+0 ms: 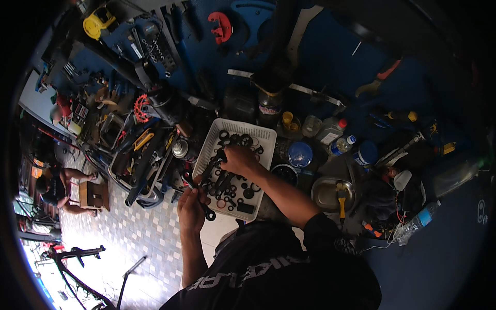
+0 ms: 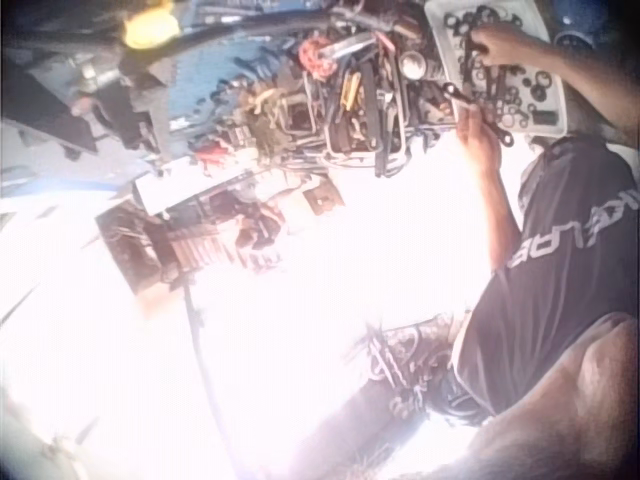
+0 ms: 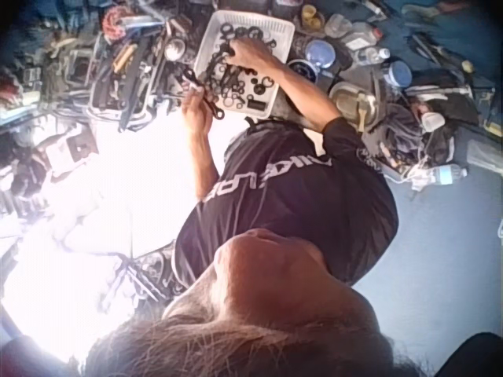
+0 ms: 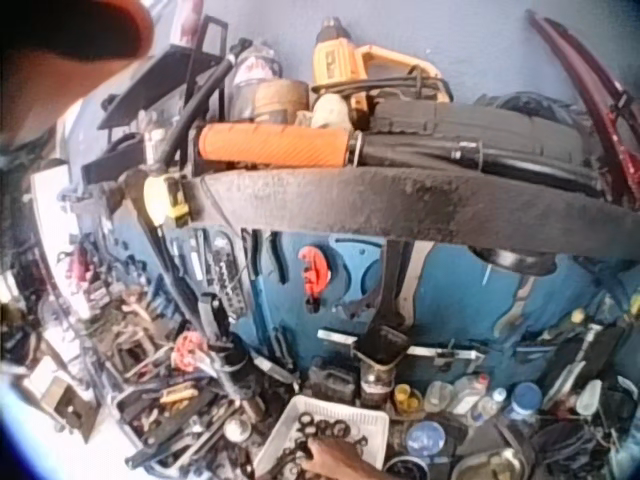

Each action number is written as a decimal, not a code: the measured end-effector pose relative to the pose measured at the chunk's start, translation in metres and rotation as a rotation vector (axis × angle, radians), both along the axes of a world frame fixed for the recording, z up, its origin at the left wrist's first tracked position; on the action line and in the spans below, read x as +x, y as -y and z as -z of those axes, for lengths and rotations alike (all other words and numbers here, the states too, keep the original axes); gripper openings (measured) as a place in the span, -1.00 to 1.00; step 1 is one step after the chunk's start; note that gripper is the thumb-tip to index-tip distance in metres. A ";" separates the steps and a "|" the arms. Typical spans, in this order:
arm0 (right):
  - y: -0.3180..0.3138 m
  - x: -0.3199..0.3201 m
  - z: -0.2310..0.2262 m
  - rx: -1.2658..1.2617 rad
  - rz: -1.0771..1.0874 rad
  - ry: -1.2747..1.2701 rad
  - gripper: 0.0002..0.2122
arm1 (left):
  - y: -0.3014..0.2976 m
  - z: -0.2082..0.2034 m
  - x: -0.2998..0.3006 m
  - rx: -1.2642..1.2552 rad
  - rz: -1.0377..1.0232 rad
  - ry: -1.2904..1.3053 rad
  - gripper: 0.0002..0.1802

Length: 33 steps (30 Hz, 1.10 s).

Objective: The person sorts small bicycle parts, including washers and seals, from a white plastic basket. They pick up individual items, inspect them, and place them back into the basket, occasionally using a small brush to clean them.

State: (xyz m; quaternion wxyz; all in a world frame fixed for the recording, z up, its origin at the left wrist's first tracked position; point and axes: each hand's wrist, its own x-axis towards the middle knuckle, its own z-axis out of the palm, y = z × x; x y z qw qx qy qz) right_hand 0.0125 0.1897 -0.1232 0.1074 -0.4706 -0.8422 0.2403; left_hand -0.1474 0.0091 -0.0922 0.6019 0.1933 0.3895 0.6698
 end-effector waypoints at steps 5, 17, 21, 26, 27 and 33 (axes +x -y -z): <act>0.004 0.027 -0.039 0.068 0.092 -0.097 -0.64 | -0.010 0.002 -0.001 0.066 0.047 0.016 -0.53; -0.018 0.097 -0.108 0.373 0.250 -0.206 -0.62 | -0.018 -0.003 0.007 0.097 0.098 0.025 -0.55; -0.031 0.099 -0.123 0.391 0.257 -0.095 -0.59 | -0.016 -0.002 0.006 0.075 0.076 -0.002 -0.55; -0.031 0.088 -0.118 0.400 0.143 0.120 -0.61 | -0.016 -0.002 0.007 0.058 0.061 -0.047 -0.54; -0.027 0.085 -0.118 0.452 0.103 0.143 -0.59 | -0.015 -0.003 0.007 0.056 0.057 -0.050 -0.53; -0.025 0.073 -0.086 0.625 -0.013 0.271 -0.58 | -0.013 -0.001 0.007 0.052 0.052 -0.058 -0.51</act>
